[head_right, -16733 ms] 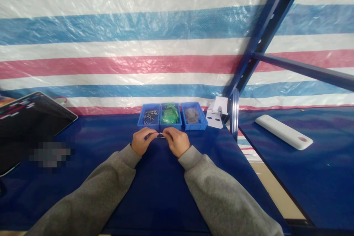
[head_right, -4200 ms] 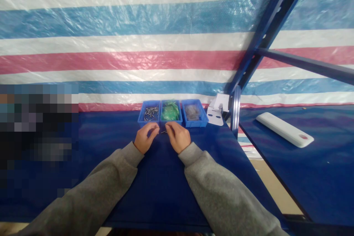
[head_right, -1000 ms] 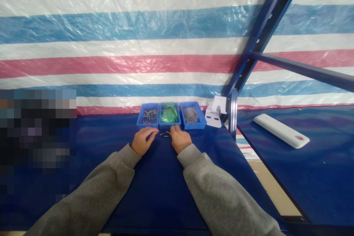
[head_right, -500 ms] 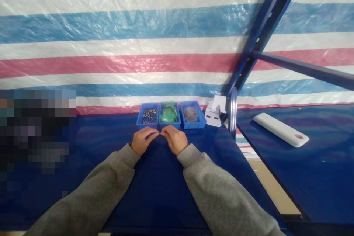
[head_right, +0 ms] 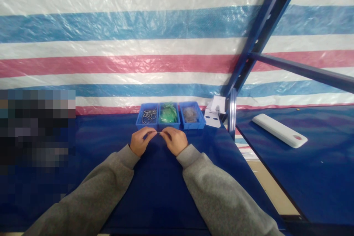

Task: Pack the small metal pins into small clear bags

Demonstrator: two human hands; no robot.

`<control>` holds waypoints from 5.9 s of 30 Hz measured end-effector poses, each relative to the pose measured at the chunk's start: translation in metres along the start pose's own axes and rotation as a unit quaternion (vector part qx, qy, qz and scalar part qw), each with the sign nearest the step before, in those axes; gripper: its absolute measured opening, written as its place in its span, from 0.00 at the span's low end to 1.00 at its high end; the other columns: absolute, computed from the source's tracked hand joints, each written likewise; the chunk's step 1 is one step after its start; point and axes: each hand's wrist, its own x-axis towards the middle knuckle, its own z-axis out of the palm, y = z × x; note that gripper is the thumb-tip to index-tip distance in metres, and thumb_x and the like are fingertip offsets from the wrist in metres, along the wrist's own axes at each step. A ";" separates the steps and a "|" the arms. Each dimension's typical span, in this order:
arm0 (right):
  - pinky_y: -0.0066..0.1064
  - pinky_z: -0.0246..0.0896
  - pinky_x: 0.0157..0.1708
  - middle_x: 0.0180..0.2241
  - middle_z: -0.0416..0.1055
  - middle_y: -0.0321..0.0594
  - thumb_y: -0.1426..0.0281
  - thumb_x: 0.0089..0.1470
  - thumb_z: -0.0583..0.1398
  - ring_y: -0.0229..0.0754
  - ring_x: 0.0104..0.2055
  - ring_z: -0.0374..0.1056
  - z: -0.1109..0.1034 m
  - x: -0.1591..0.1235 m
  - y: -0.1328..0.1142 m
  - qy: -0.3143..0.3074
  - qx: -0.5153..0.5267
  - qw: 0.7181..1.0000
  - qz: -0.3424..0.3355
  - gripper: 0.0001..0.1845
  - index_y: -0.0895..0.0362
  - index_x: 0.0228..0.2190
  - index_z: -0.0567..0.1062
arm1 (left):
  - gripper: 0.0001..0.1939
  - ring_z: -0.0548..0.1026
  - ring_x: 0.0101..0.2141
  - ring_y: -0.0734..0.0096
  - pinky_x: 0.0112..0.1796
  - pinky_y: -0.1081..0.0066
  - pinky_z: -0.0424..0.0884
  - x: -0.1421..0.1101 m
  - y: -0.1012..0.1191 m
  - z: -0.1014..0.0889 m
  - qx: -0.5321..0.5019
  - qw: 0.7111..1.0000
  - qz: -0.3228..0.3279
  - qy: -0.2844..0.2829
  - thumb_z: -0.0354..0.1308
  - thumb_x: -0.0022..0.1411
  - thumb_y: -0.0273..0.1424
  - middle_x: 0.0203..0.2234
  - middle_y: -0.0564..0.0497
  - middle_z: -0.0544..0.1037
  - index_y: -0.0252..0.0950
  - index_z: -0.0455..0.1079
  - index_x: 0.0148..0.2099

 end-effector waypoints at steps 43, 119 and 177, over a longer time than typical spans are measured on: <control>0.27 0.61 0.34 0.28 0.72 0.39 0.67 0.57 0.52 0.38 0.32 0.68 0.004 -0.002 0.005 0.022 0.023 0.997 -0.074 0.11 0.55 0.30 0.72 | 0.06 0.72 0.31 0.74 0.34 0.73 0.69 0.002 0.009 -0.001 -0.060 0.998 0.011 0.034 0.53 0.59 0.28 0.32 0.48 0.75 0.34 0.71 0.36; 0.28 0.61 0.34 0.30 0.73 0.39 0.66 0.58 0.48 0.39 0.33 0.69 0.001 -0.002 0.002 0.031 0.027 0.998 -0.050 0.13 0.55 0.32 0.71 | 0.05 0.74 0.41 0.68 0.43 0.65 0.69 -0.003 0.005 0.003 -0.153 0.986 -0.062 0.017 0.49 0.62 0.30 0.37 0.45 0.76 0.34 0.63 0.36; 0.24 0.54 0.31 0.34 0.71 0.37 0.68 0.59 0.48 0.37 0.34 0.67 -0.004 0.003 0.004 -0.088 -0.112 0.990 0.013 0.10 0.54 0.35 0.68 | 0.10 0.73 0.34 0.70 0.39 0.70 0.69 0.001 -0.008 0.009 0.052 0.997 0.043 -0.039 0.51 0.61 0.33 0.31 0.49 0.76 0.36 0.72 0.37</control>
